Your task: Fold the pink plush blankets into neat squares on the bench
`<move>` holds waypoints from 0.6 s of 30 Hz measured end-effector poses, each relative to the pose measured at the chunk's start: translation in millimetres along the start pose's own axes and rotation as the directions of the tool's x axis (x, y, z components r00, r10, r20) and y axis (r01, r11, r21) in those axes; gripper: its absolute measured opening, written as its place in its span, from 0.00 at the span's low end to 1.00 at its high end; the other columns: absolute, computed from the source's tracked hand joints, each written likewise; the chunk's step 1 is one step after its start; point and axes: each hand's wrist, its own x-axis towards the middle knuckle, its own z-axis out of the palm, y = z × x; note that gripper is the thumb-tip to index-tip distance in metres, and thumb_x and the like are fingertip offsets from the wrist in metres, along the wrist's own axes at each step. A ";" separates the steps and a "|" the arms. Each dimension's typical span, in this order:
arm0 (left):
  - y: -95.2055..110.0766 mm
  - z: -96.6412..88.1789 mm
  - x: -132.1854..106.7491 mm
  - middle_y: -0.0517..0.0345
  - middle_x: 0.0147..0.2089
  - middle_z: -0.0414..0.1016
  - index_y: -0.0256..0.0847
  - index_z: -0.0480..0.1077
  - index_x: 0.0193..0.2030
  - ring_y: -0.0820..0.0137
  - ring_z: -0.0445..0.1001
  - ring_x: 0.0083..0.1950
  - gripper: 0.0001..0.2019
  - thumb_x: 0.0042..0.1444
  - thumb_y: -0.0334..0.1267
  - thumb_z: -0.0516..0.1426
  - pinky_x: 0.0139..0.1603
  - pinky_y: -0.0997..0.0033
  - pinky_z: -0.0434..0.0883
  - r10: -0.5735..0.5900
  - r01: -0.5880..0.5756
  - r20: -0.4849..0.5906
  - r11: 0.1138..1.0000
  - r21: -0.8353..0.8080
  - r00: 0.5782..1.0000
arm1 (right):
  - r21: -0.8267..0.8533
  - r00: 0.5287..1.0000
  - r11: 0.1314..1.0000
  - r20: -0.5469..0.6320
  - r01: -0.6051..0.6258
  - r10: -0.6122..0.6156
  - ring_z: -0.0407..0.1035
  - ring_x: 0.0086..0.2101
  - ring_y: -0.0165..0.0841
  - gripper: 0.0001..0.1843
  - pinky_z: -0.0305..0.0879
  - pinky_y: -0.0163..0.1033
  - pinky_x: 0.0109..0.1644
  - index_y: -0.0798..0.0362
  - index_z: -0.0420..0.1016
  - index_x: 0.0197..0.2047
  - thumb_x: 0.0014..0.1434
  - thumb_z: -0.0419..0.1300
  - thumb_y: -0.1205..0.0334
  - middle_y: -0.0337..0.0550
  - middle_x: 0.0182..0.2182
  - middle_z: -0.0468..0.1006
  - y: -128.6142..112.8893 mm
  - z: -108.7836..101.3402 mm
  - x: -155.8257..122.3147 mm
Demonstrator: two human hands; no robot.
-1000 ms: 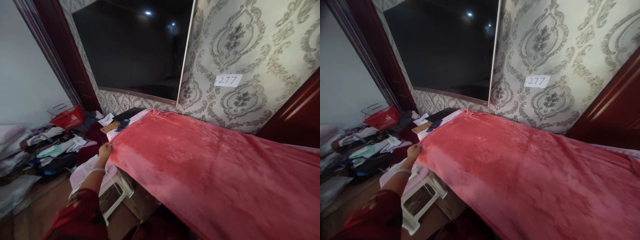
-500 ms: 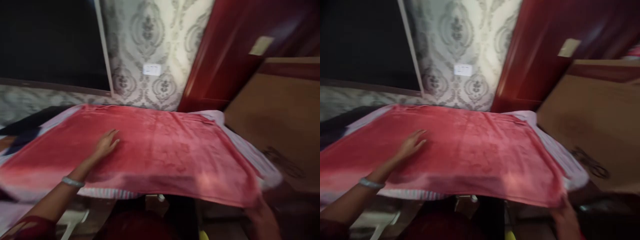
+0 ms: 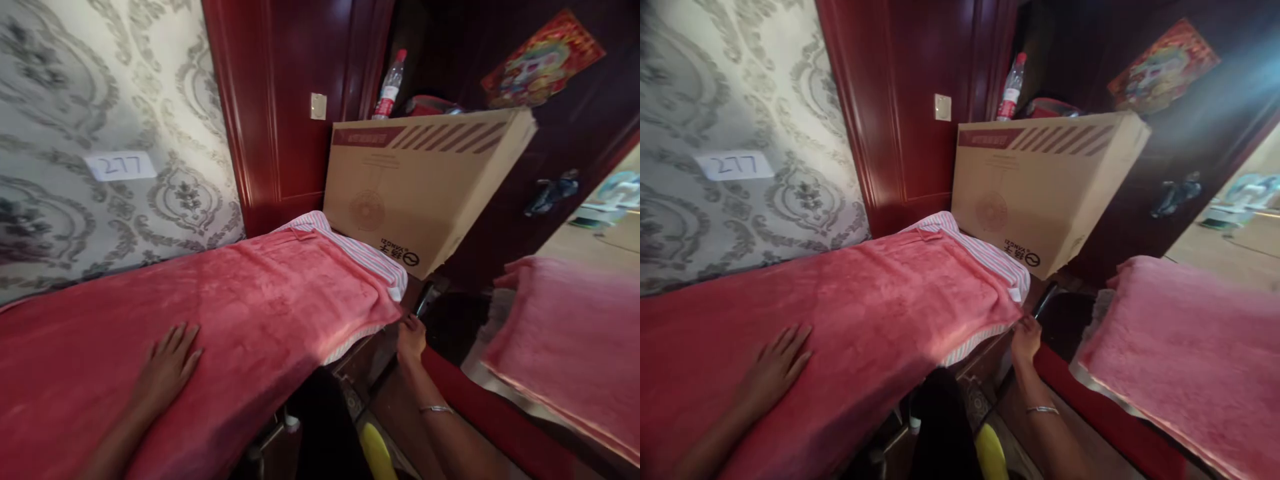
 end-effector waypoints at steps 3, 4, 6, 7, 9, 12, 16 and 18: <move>-4.0 2.3 1.3 0.42 0.73 0.61 0.40 0.65 0.70 0.48 0.57 0.74 0.33 0.60 0.49 0.46 0.71 0.38 0.56 0.008 -0.008 -0.021 1.000 0.009 1.000 | 0.024 0.994 0.994 0.027 0.106 -0.107 0.76 0.45 0.43 0.27 0.71 0.45 0.52 0.57 0.76 0.50 0.53 0.51 0.50 0.55 0.48 0.80 -22.1 13.0 5.3; -4.7 1.9 1.9 0.42 0.72 0.62 0.39 0.65 0.70 0.48 0.57 0.74 0.33 0.60 0.49 0.46 0.71 0.38 0.56 0.011 -0.011 -0.023 1.000 0.009 1.000 | 0.011 0.985 0.987 0.068 0.158 -0.158 0.76 0.45 0.42 0.28 0.71 0.44 0.52 0.58 0.76 0.52 0.55 0.50 0.51 0.57 0.49 0.80 -34.0 19.6 12.0; -5.0 0.4 2.9 0.41 0.72 0.62 0.38 0.65 0.70 0.47 0.57 0.74 0.34 0.60 0.50 0.45 0.71 0.38 0.57 0.016 -0.016 -0.018 1.000 0.011 1.000 | -0.099 0.962 0.969 0.179 0.225 -0.205 0.76 0.45 0.41 0.28 0.70 0.43 0.52 0.61 0.76 0.54 0.58 0.49 0.55 0.58 0.51 0.80 -60.4 35.2 32.4; -4.8 -0.3 3.3 0.40 0.72 0.62 0.37 0.65 0.69 0.47 0.57 0.74 0.35 0.60 0.51 0.45 0.71 0.38 0.57 0.017 -0.017 -0.012 1.000 0.013 1.000 | -0.183 0.947 0.950 0.249 0.252 -0.204 0.76 0.46 0.40 0.27 0.69 0.42 0.53 0.61 0.75 0.56 0.59 0.49 0.58 0.57 0.51 0.79 -73.2 43.9 44.7; -4.5 -1.1 3.6 0.38 0.72 0.61 0.35 0.66 0.69 0.46 0.58 0.74 0.36 0.60 0.52 0.43 0.70 0.38 0.58 0.009 -0.008 -0.004 1.000 0.015 1.000 | -0.251 0.930 0.928 0.315 0.275 -0.190 0.75 0.48 0.39 0.26 0.68 0.41 0.54 0.59 0.76 0.57 0.59 0.49 0.64 0.55 0.51 0.80 -94.5 61.9 69.1; -5.1 -0.9 3.2 0.39 0.72 0.61 0.36 0.67 0.69 0.47 0.58 0.74 0.37 0.59 0.54 0.43 0.70 0.39 0.58 -0.002 0.002 -0.005 1.000 0.010 1.000 | -0.334 0.902 0.891 0.399 0.308 -0.162 0.74 0.50 0.40 0.23 0.66 0.39 0.54 0.59 0.79 0.54 0.58 0.53 0.69 0.55 0.49 0.81 -113.2 88.5 94.5; -8.0 1.0 1.4 0.43 0.73 0.61 0.38 0.67 0.69 0.49 0.57 0.74 0.36 0.59 0.53 0.44 0.72 0.42 0.57 -0.008 0.008 -0.005 1.000 0.012 1.000 | -0.464 0.862 0.810 0.499 0.359 -0.096 0.76 0.47 0.46 0.15 0.66 0.40 0.50 0.62 0.83 0.44 0.56 0.61 0.70 0.63 0.43 0.82 -120.9 111.7 106.3; -9.6 2.0 0.3 0.44 0.73 0.61 0.38 0.66 0.69 0.50 0.57 0.75 0.35 0.60 0.52 0.45 0.72 0.42 0.56 -0.004 0.004 -0.006 1.000 0.012 1.000 | -0.523 0.865 0.769 0.496 0.367 -0.075 0.76 0.46 0.47 0.14 0.66 0.41 0.49 0.64 0.83 0.44 0.58 0.60 0.69 0.66 0.43 0.82 -121.0 114.1 110.7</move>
